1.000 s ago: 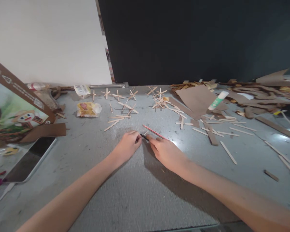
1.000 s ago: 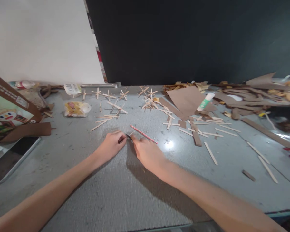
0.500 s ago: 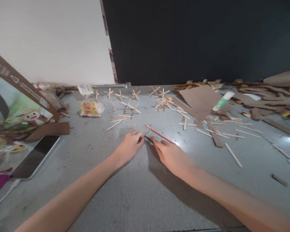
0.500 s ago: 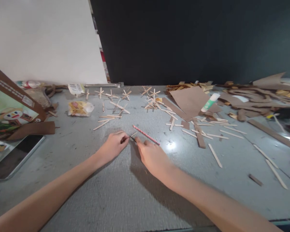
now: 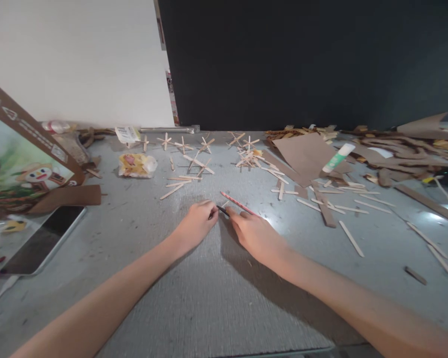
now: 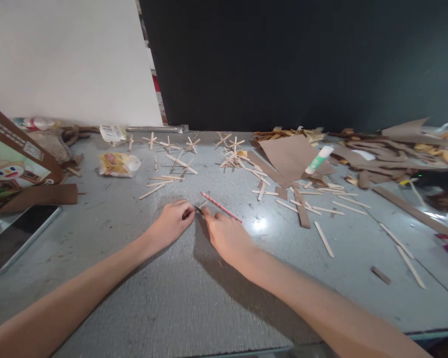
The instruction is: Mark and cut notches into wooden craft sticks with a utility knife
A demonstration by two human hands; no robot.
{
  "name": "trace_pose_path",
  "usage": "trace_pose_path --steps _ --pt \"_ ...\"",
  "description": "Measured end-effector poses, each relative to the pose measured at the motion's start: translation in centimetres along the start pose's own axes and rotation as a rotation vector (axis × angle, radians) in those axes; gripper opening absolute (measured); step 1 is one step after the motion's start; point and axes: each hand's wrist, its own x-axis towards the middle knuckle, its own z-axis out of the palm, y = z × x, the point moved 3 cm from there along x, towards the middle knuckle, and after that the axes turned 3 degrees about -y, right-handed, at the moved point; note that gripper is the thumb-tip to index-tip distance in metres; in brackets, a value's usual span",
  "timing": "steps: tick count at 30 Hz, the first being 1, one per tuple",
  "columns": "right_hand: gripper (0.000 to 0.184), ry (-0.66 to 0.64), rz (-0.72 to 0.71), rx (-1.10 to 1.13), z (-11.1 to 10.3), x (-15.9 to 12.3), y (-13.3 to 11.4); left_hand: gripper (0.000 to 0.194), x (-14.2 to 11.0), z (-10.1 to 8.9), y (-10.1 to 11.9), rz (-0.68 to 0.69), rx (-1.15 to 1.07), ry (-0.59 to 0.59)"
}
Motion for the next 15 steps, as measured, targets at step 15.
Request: trace_pose_path --steps 15 --pt "0.069 -0.112 0.040 -0.087 -0.66 -0.63 -0.51 0.022 0.16 0.38 -0.28 -0.040 -0.011 0.026"
